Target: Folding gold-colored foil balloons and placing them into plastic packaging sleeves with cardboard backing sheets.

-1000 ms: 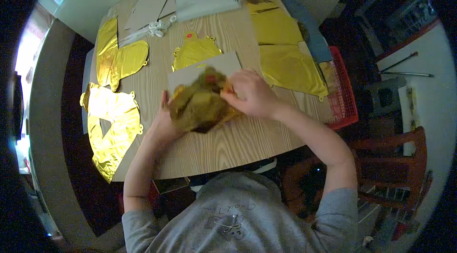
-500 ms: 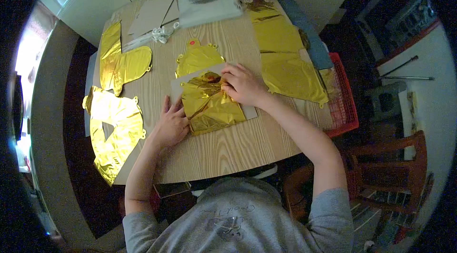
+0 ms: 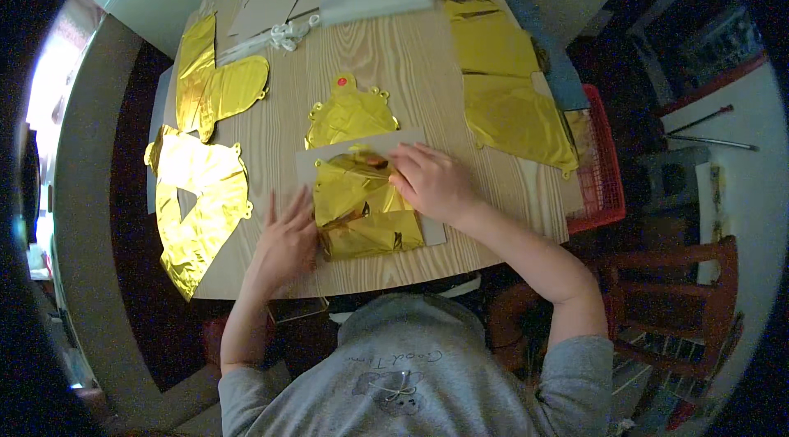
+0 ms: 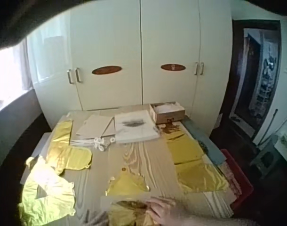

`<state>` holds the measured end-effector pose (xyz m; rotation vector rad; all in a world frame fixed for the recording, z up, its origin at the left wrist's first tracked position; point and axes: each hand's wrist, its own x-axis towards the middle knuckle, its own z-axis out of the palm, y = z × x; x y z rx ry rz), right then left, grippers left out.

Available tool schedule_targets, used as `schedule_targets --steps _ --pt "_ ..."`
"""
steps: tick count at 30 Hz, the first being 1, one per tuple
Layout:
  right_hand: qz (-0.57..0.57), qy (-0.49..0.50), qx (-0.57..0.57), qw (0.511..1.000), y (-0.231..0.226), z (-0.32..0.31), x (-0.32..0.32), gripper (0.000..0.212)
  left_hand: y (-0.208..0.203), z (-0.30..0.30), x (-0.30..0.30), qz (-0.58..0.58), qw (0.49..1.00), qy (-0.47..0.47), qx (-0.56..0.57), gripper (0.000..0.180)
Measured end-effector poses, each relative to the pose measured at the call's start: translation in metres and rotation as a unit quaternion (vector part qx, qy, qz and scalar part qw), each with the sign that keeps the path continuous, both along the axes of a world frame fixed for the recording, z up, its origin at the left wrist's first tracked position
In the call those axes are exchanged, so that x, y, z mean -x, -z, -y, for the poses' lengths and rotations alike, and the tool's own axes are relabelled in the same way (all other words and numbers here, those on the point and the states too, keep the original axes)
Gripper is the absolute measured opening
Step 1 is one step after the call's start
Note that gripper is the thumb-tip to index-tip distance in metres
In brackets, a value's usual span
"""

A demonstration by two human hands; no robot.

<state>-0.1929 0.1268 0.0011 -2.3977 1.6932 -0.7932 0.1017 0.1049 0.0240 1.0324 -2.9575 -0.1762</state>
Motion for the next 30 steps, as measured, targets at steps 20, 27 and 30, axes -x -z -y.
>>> schedule_targets --steps 20,27,30 --pt "0.08 0.041 -0.1 0.991 0.005 0.001 0.001 0.058 0.012 -0.092 0.072 -0.042 0.999 0.006 -0.03 0.079" --pt "0.083 0.028 -0.078 0.993 0.009 0.001 0.004 0.058 0.003 -0.083 0.077 -0.023 0.998 -0.003 -0.058 0.085" --pt "0.104 0.017 -0.143 0.984 0.002 0.002 0.009 0.061 0.003 -0.083 0.077 -0.026 0.998 -0.007 -0.058 0.089"
